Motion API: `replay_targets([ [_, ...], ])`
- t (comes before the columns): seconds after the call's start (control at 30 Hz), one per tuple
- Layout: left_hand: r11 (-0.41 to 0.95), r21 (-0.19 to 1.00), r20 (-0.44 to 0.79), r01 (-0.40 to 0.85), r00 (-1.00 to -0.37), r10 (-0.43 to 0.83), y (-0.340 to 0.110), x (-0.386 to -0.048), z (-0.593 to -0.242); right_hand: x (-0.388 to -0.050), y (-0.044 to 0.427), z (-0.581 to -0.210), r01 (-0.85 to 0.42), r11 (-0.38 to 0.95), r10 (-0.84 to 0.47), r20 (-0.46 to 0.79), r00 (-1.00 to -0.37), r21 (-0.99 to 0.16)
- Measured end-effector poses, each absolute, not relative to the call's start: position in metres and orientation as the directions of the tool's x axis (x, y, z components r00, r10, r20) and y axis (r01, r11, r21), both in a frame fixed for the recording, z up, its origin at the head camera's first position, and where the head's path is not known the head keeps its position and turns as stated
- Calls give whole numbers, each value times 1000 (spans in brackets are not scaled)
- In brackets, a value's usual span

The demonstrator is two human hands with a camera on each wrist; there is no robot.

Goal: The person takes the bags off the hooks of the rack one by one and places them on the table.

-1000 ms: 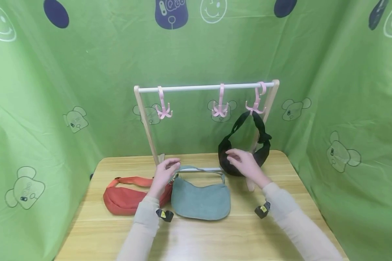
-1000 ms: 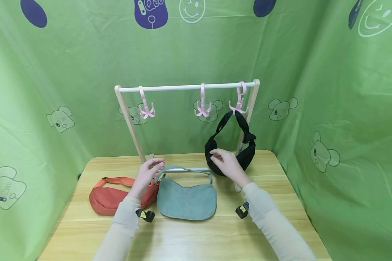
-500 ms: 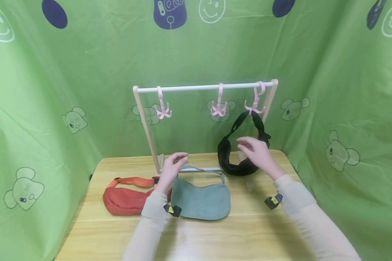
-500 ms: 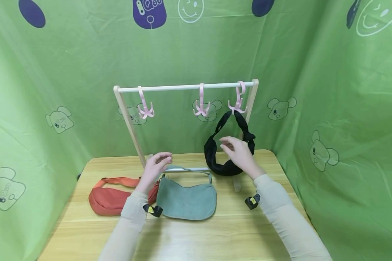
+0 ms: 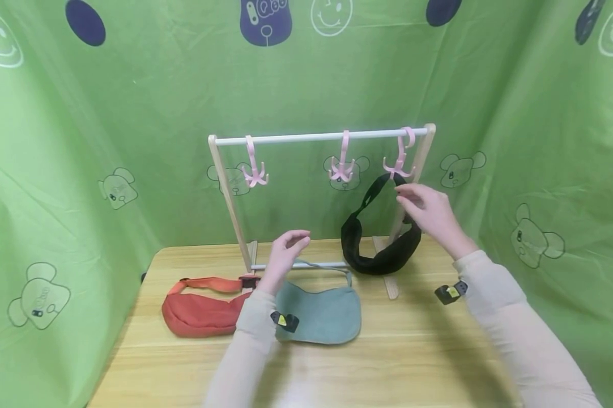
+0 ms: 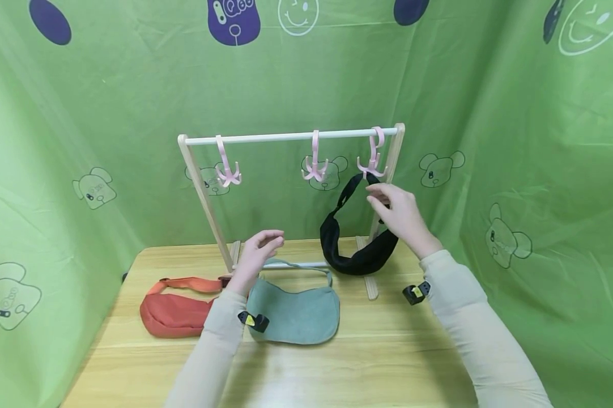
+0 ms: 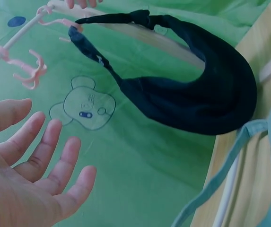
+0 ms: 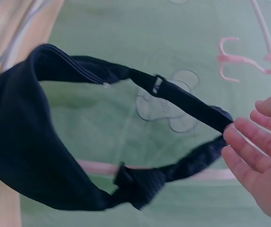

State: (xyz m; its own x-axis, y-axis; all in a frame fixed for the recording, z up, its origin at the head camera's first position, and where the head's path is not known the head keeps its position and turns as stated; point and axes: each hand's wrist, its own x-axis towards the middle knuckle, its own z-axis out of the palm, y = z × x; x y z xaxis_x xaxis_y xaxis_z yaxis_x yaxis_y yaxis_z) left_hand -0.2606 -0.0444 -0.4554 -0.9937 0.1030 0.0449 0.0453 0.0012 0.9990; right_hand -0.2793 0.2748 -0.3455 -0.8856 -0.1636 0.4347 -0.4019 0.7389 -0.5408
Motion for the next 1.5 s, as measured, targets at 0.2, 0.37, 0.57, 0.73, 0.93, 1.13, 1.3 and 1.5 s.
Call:
replay_targets([
  [0.2, 22, 997, 74, 77, -989, 125, -30, -266, -448, -283, 285, -326, -404, 762, -129, 494, -860, -505],
  [0.37, 8, 994, 110, 113, -982, 151, -19, -269, -442, -288, 289, -312, -441, 756, -116, 564, -818, -484],
  [0.57, -12, 993, 118, 118, -978, 170, -6, -271, -434, -299, 293, -297, -498, 756, -103, 675, -731, -424],
  [0.73, -37, 992, 129, 124, -978, 166, 5, -274, -427, -310, 294, -285, -543, 747, -110, 734, -670, -384],
  [0.93, -30, 992, 128, 125, -976, 177, 14, -279, -420, -323, 296, -276, -578, 713, -104, 756, -646, -396],
  [1.13, -20, 991, 136, 134, -974, 180, 20, -284, -415, -335, 297, -268, -583, 709, -127, 741, -659, -397],
  [1.3, -23, 990, 144, 143, -971, 193, 25, -288, -411, -341, 296, -264, -583, 704, -143, 724, -675, -405],
  [1.5, -12, 988, 153, 154, -967, 202, 31, -295, -408, -348, 295, -261, -573, 697, -164, 682, -712, -430],
])
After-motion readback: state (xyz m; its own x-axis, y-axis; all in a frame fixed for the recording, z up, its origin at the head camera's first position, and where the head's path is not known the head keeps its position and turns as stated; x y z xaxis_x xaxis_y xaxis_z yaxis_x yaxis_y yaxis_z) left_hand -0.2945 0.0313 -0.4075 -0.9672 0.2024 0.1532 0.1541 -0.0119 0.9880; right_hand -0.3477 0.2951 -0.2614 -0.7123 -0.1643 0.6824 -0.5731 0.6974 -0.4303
